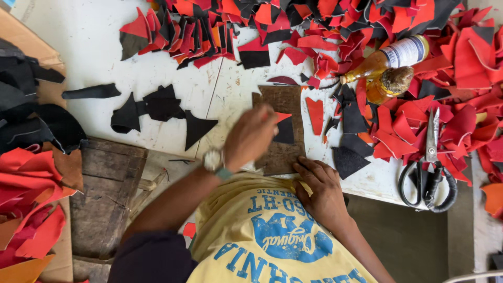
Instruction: The person uses scissors to cut red and black fabric pieces into smaller shapes on a white table. They repeatedly pick up fabric, cut it, and place the pieces into piles. The person also uses a small wooden board as a cutting surface.
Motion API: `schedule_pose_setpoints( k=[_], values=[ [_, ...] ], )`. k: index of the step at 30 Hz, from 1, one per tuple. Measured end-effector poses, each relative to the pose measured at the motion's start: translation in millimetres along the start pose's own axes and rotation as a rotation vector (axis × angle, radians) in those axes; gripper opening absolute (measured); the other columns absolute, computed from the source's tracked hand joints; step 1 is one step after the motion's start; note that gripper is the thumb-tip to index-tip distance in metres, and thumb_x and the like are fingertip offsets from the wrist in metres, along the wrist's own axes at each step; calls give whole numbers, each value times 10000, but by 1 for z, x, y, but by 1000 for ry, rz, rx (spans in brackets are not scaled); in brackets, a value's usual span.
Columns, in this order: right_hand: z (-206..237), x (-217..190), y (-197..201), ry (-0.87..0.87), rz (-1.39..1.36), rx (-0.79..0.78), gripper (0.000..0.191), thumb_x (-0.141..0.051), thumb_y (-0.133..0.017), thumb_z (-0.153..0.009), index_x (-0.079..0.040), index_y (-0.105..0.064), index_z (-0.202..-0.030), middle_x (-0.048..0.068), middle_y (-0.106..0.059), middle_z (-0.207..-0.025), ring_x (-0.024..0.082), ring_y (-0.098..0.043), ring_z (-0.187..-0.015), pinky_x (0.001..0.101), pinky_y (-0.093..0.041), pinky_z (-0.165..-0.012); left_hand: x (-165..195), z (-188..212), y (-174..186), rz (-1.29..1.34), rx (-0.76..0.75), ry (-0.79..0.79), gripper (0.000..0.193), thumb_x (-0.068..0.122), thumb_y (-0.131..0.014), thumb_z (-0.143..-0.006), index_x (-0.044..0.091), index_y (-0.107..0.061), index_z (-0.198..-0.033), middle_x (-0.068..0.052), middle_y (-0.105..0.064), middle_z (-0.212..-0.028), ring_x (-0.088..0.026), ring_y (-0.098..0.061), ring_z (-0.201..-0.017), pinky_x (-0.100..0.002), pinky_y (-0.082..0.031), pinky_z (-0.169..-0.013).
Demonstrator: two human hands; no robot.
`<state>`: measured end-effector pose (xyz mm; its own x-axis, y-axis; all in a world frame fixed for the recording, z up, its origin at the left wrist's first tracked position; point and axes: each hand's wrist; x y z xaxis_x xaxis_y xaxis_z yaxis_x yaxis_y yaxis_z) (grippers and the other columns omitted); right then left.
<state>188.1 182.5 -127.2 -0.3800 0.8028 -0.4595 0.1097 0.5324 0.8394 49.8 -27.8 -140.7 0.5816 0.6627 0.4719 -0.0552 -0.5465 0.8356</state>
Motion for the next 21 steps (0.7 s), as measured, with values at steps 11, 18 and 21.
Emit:
schedule_pose_setpoints(
  k=[11, 18, 21],
  values=[
    [-22, 33, 28, -95, -87, 121, 125, -27, -744, -867, -85, -691, -965, 77, -749, -1150, 290, -717, -1008, 359, -579, -829, 43, 57, -17, -7, -139, 33, 573, 333, -571, -971, -30, -534, -1413, -257, -473, -1455, -388, -549, -1238, -523, -323, -1178],
    [-128, 74, 16, 51, 220, 46, 539, -187, -801, -808, 35, -685, -1286, 218, -669, -1095, 435, -662, -965, 475, -526, -791, 33, 70, -37, -224, -47, -135, 591, 356, -451, -1049, -72, -481, -1456, -244, -433, -1531, -360, -515, -1417, -525, -301, -1213],
    [-145, 88, 4, -122, 149, -105, 557, -177, -869, -695, 28, -686, -1179, 267, -642, -1096, 441, -661, -921, 479, -518, -790, 31, 67, -34, -99, -56, -72, 600, 343, -458, -1008, -71, -495, -1441, -294, -458, -1494, -371, -550, -1294, -541, -283, -1174]
  ],
)
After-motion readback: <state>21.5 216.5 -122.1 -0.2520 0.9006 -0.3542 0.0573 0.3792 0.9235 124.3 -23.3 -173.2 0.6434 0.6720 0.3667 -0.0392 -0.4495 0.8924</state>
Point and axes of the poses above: each hand's wrist, its own z-axis away from the middle knuckle, its own y-axis out of the back of the hand, x = y × z
